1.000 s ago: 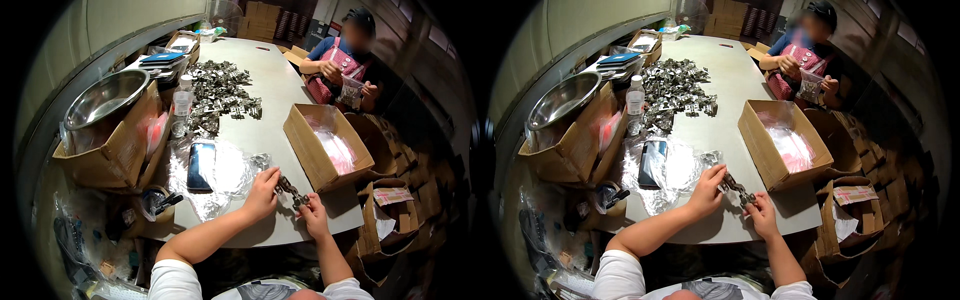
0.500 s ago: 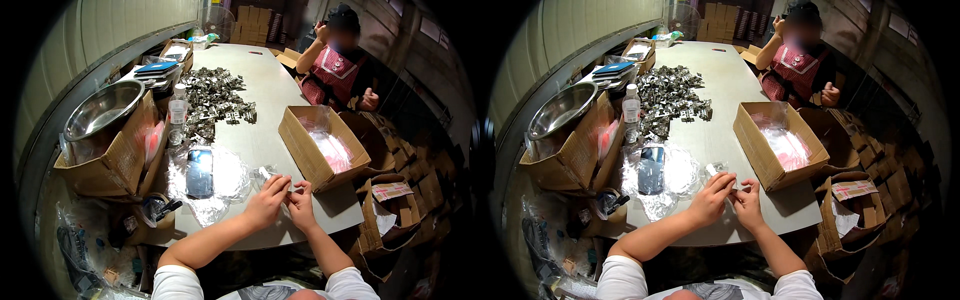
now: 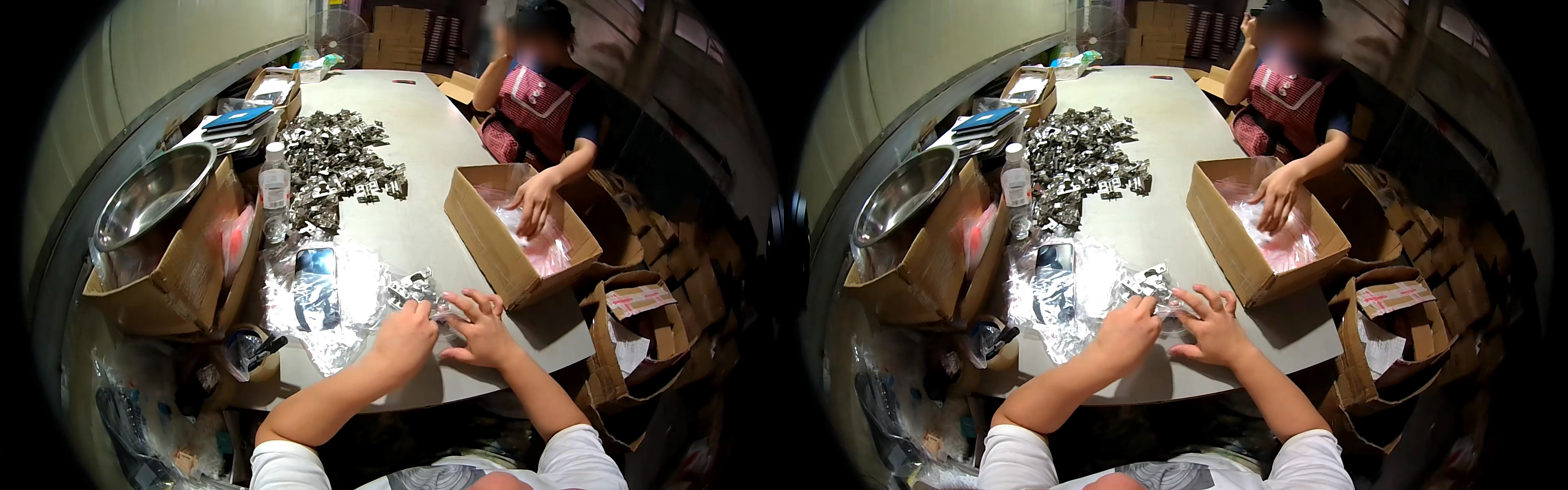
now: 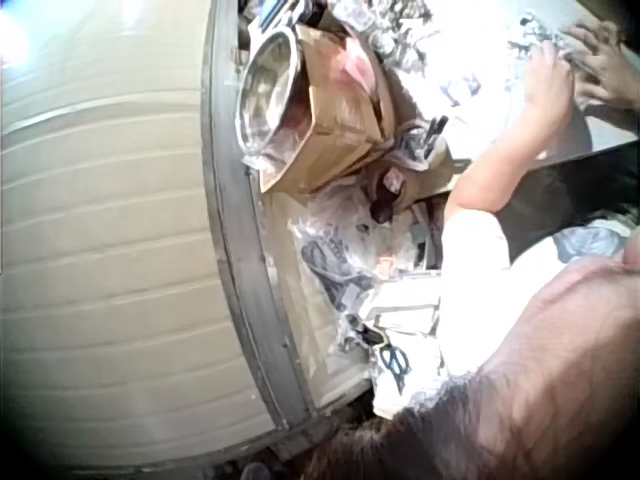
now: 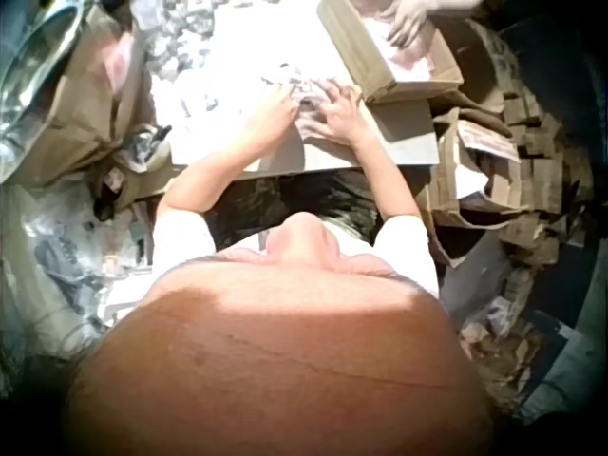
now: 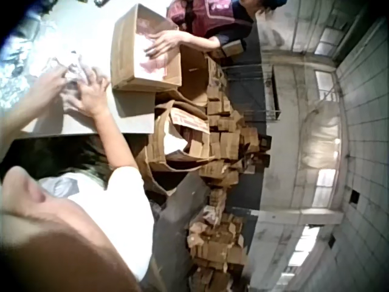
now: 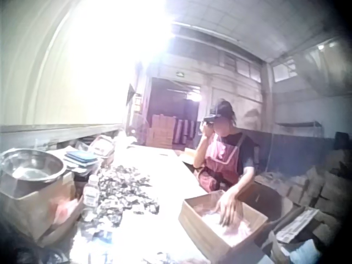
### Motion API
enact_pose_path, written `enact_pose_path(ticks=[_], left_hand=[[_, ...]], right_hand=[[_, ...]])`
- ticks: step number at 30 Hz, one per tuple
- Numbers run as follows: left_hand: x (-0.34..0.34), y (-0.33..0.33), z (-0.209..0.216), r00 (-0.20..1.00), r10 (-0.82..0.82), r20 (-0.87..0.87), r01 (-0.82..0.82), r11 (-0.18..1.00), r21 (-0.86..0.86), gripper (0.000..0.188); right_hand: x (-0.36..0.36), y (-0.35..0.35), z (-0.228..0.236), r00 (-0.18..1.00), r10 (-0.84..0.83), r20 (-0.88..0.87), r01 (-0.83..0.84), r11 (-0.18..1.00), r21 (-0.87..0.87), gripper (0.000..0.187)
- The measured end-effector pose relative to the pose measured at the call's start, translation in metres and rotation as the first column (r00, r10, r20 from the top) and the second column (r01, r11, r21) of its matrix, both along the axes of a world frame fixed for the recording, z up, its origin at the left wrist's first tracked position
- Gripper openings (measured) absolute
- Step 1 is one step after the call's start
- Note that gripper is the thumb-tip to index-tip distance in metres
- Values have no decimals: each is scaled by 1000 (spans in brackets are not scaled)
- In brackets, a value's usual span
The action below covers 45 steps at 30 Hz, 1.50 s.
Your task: The person picks up metal hinges from a table and places them into plastic bags by hand.
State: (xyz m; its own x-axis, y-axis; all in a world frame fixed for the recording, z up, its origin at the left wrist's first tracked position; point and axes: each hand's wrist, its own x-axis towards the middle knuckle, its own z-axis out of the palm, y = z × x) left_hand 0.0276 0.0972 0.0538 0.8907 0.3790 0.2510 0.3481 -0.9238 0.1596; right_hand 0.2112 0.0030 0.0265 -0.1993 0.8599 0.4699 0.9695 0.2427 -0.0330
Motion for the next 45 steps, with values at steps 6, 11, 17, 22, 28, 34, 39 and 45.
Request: enact_pose_path(ticks=[6, 11, 17, 22, 28, 34, 39, 45], left_hand=[[-10, 20, 42, 851, -3, 526, 149, 961, -235, 19], [-23, 28, 38, 724, 31, 689, 377, 819, -432, 31], [-14, 0, 31, 690, 288, 664, 604, 275, -748, 41], [-19, -22, 37, 618, 263, 741, 650, 358, -670, 58], [-21, -28, 39, 549, 257, 795, 699, 379, -606, 60], [-22, -24, 36, 565, 261, 782, 724, 297, -622, 63], [-20, -23, 28, 541, 280, 793, 697, 377, -609, 60], [-19, -25, 18, 504, 140, 853, 647, 593, -479, 55]], right_hand=[[-6, 14, 21, 958, 194, -212, -119, 940, 321, 10], [-13, -18, 78, 799, 197, -569, -125, 979, 163, 16], [-4, -55, 88, 737, 74, -672, -132, 991, -36, 19], [-36, -59, 99, 791, 174, -587, -152, 985, 88, 32], [-47, -47, 97, 827, 244, -507, -232, 969, 86, 16], [-51, -49, 97, 795, 227, -562, -231, 971, 65, 13], [-52, -50, 96, 874, 192, -447, -106, 972, 210, 10], [-56, -49, 90, 917, 132, -376, -89, 987, 130, 12]])
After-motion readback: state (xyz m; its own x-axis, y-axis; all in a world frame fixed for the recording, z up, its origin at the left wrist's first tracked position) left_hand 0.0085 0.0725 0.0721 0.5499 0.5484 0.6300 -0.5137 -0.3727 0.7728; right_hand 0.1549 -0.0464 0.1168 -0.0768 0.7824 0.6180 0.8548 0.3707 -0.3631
